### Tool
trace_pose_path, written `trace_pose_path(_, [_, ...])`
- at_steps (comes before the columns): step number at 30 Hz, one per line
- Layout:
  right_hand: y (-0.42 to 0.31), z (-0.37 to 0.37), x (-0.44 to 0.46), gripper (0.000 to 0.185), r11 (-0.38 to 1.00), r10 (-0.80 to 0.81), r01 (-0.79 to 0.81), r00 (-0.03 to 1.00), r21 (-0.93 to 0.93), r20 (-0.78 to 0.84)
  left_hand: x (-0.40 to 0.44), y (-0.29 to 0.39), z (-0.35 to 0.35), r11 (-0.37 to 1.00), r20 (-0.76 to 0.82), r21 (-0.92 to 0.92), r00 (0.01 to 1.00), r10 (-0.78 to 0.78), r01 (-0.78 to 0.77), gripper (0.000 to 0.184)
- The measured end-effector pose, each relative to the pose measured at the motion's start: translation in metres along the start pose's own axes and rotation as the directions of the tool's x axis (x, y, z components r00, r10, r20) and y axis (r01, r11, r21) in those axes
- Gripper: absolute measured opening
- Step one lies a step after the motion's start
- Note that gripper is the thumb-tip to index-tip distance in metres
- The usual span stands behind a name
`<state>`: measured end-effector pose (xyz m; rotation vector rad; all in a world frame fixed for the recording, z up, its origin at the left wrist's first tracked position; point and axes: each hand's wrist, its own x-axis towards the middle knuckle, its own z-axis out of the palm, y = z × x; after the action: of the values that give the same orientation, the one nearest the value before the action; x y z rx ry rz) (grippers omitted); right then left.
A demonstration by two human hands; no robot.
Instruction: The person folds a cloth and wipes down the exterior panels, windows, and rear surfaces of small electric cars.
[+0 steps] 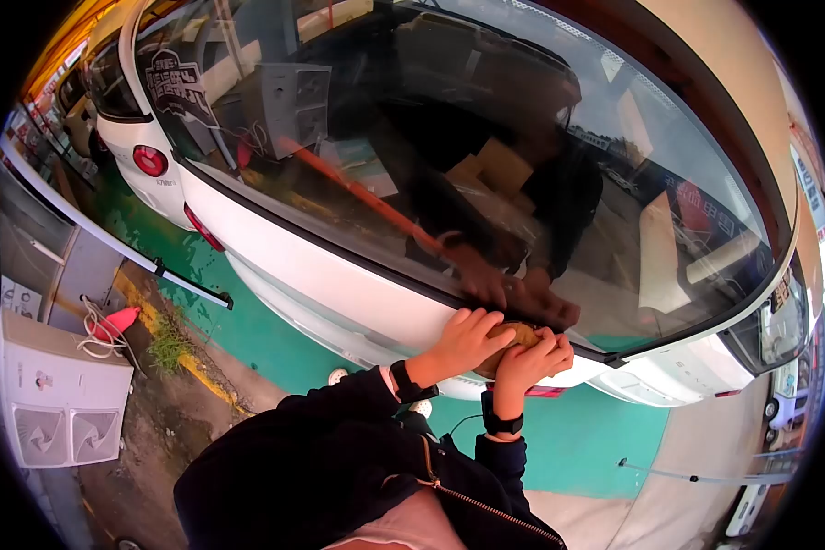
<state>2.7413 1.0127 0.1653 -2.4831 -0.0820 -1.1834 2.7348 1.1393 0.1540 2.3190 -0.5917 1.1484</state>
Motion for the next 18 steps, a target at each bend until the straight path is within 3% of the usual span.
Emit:
trace_pose_path(7, [-0.096, 0.043, -0.023, 0.034, 1.000, -0.019, 0.019, 1.000, 0.022, 0.001, -0.030, -0.077, -0.069, 0.990, -0.053, 0.127, 0.997, -0.061, 0.067, 0.024])
trace_pose_path(18, [-0.229, 0.081, -0.043, 0.049, 0.956, -0.267, 0.257, 0.962, 0.140, 0.058, -0.067, -0.170, -0.157, 0.929, -0.192, 0.276, 0.961, -0.200, 0.248, 0.022])
